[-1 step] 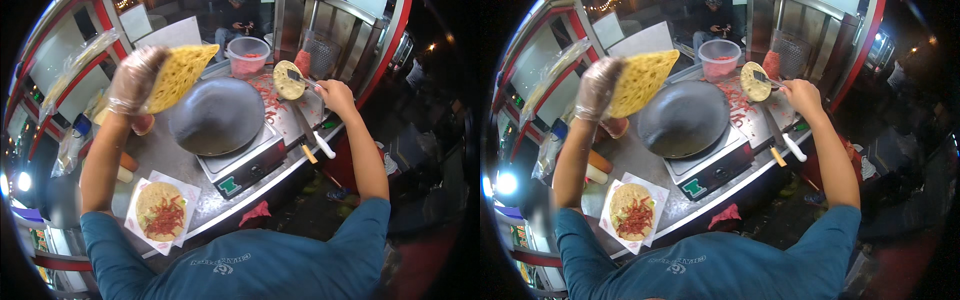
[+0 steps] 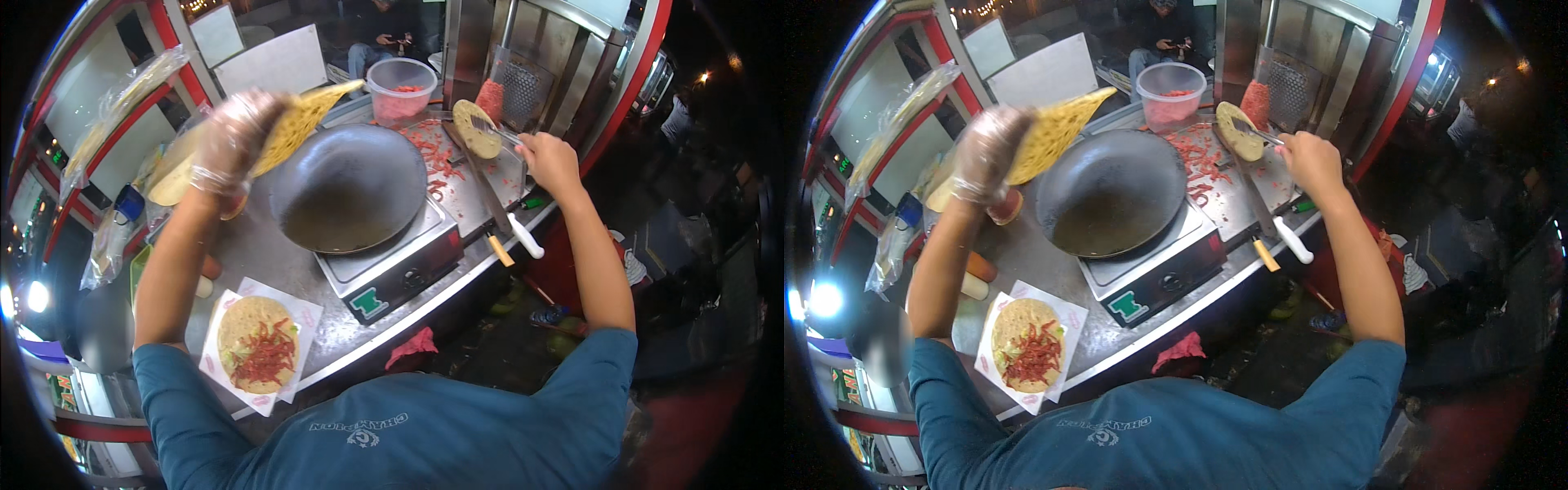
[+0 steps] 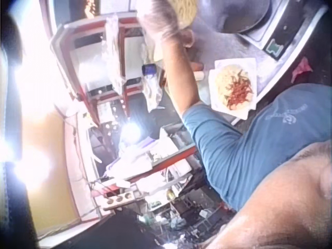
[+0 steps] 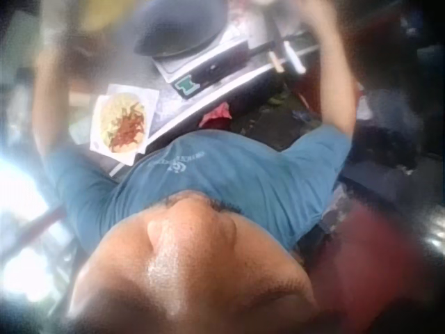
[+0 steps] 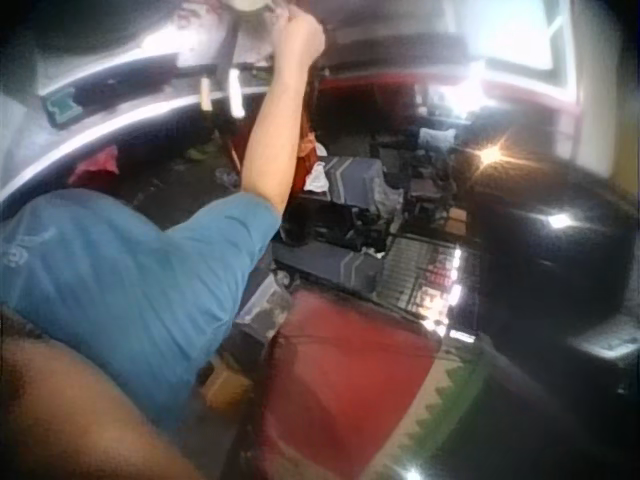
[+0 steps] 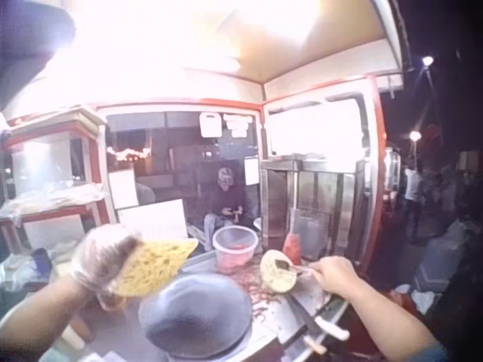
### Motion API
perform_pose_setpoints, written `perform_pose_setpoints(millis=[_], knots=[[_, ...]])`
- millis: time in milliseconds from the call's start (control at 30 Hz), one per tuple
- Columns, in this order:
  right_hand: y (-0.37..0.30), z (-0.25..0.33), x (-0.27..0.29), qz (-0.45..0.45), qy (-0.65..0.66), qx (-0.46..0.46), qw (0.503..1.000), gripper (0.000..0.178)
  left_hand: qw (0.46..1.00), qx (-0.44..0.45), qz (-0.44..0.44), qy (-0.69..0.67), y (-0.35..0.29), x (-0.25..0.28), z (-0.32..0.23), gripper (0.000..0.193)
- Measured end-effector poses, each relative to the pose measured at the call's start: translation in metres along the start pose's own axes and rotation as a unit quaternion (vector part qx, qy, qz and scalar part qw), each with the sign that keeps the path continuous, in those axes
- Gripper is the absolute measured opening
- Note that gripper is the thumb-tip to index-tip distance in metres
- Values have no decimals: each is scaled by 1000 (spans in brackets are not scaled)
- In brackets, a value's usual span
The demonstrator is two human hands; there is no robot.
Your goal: The person cooks a tortilla on a flat griddle, then assembles a taco by adding shredded lettuce, cooked meat, and sauces. They fold the tortilla, wrap it in paper, and repeat the process for a second taco.
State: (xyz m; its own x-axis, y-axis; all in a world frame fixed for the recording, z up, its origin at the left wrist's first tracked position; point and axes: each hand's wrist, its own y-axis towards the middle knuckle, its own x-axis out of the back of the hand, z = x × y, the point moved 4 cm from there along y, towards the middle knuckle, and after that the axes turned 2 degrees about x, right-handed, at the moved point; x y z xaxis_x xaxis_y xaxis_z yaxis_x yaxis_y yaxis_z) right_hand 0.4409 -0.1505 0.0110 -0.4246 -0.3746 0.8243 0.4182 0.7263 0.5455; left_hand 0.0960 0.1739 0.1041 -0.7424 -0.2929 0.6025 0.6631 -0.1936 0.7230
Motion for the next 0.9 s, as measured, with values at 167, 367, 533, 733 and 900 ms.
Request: perform_pose_setpoints(millis=[167, 367, 533, 733, 900], knots=[[-68, 1, -35, 7, -40, 110, 993, 28, 956, -77, 201, -198, -87, -97, -99, 28], [-97, 0, 1, 59, 113, 63, 990, 38, 705, 37, 378, -599, -125, 17, -233, 27], [-13, 28, -36, 201, 551, -107, 803, 34, 652, 264, 331, -630, -197, 14, -269, 44], [100, 82, -133, 301, 463, -60, 832, 40, 739, 189, 357, -538, -203, 35, -241, 41], [77, 60, -148, 108, 283, 8, 953, 29, 773, 326, 248, -485, -261, 85, -221, 40]])
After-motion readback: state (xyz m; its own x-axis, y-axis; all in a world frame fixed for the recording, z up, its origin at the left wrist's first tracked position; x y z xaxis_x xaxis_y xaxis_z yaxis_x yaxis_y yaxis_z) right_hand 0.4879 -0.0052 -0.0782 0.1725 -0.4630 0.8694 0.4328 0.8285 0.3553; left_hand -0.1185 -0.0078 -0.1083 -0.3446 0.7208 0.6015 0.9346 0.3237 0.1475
